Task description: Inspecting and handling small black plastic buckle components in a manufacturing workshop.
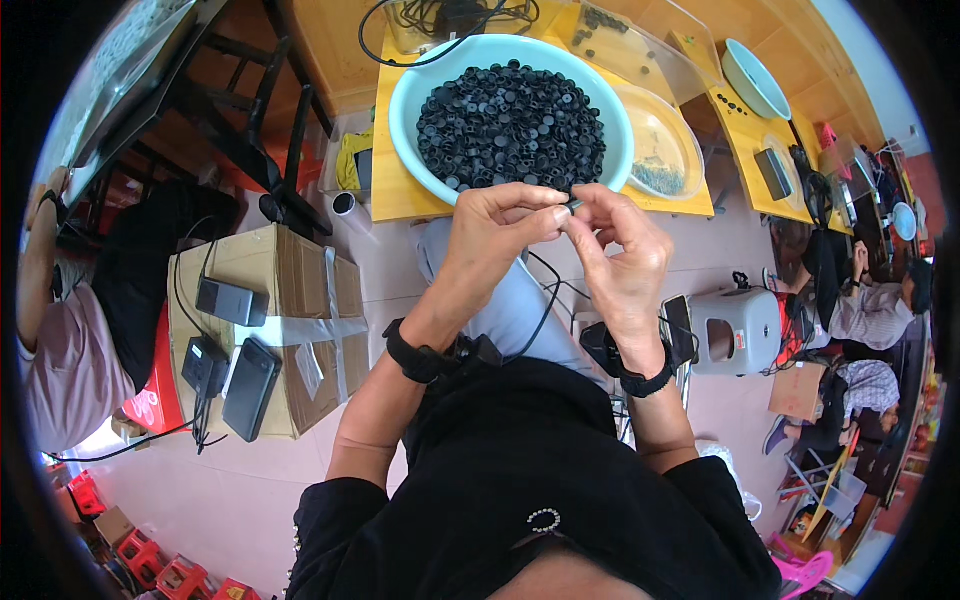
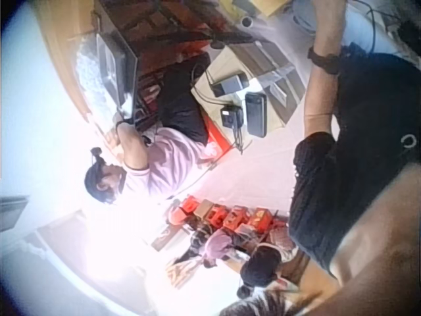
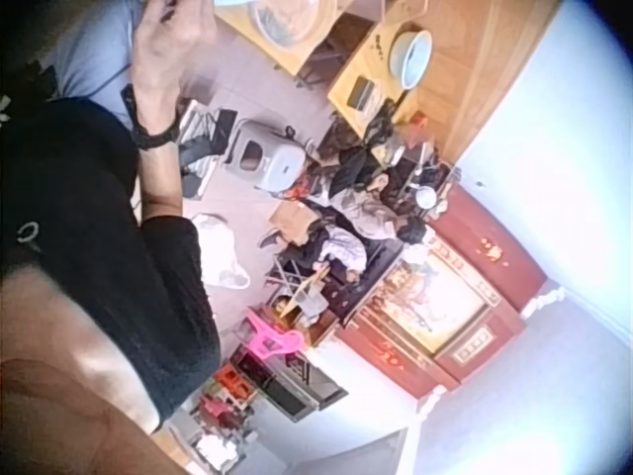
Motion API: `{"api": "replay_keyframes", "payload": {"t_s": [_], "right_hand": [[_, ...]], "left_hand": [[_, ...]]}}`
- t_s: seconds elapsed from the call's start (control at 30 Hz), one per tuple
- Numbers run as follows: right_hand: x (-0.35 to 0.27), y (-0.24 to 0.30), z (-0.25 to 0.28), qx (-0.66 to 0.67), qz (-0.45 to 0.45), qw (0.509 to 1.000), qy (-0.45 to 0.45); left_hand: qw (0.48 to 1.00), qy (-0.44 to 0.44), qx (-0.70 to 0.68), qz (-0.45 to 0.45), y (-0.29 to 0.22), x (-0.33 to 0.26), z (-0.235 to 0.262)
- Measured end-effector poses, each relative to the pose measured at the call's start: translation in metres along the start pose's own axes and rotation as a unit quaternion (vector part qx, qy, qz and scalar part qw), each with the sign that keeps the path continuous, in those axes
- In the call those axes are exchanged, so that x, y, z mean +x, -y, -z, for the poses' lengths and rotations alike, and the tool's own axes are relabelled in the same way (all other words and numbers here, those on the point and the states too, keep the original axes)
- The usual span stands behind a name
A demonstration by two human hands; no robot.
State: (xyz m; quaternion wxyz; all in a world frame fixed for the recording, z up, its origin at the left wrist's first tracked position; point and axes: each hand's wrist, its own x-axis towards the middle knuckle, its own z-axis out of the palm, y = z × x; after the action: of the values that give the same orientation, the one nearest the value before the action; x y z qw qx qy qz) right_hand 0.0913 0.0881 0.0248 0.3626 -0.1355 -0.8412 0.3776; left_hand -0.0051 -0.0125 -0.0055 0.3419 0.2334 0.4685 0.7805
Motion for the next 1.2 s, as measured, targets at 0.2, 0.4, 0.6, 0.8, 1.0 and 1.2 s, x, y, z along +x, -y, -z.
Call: {"api": "replay_keyframes", "payload": {"t_s": [0.2,0.4,0.6,0.8,1.0,1.2], "right_hand": [[0.000,-0.002,-0.005,-0.065,0.058,0.995,0.048],[-0.004,-0.002,-0.006,-0.069,0.078,0.991,0.089],[-0.001,-0.005,-0.002,-0.050,0.101,0.990,0.089],[-0.001,-0.005,0.005,0.010,0.064,0.994,0.090],[-0.012,-0.010,0.004,0.059,-0.036,0.997,0.019],[-0.017,-0.009,-0.007,0.118,-0.054,0.992,-0.010]], "left_hand": [[0.995,-0.019,-0.041,0.093,0.004,0.002,0.008],[0.976,0.019,-0.110,0.185,0.009,0.008,0.026],[0.964,0.081,-0.141,0.212,0.014,0.011,0.025],[0.954,0.100,-0.202,0.196,0.012,0.011,0.025],[0.958,0.052,-0.213,0.184,0.007,0.005,0.023],[0.962,0.028,-0.211,0.170,0.010,0.004,0.013]]}}
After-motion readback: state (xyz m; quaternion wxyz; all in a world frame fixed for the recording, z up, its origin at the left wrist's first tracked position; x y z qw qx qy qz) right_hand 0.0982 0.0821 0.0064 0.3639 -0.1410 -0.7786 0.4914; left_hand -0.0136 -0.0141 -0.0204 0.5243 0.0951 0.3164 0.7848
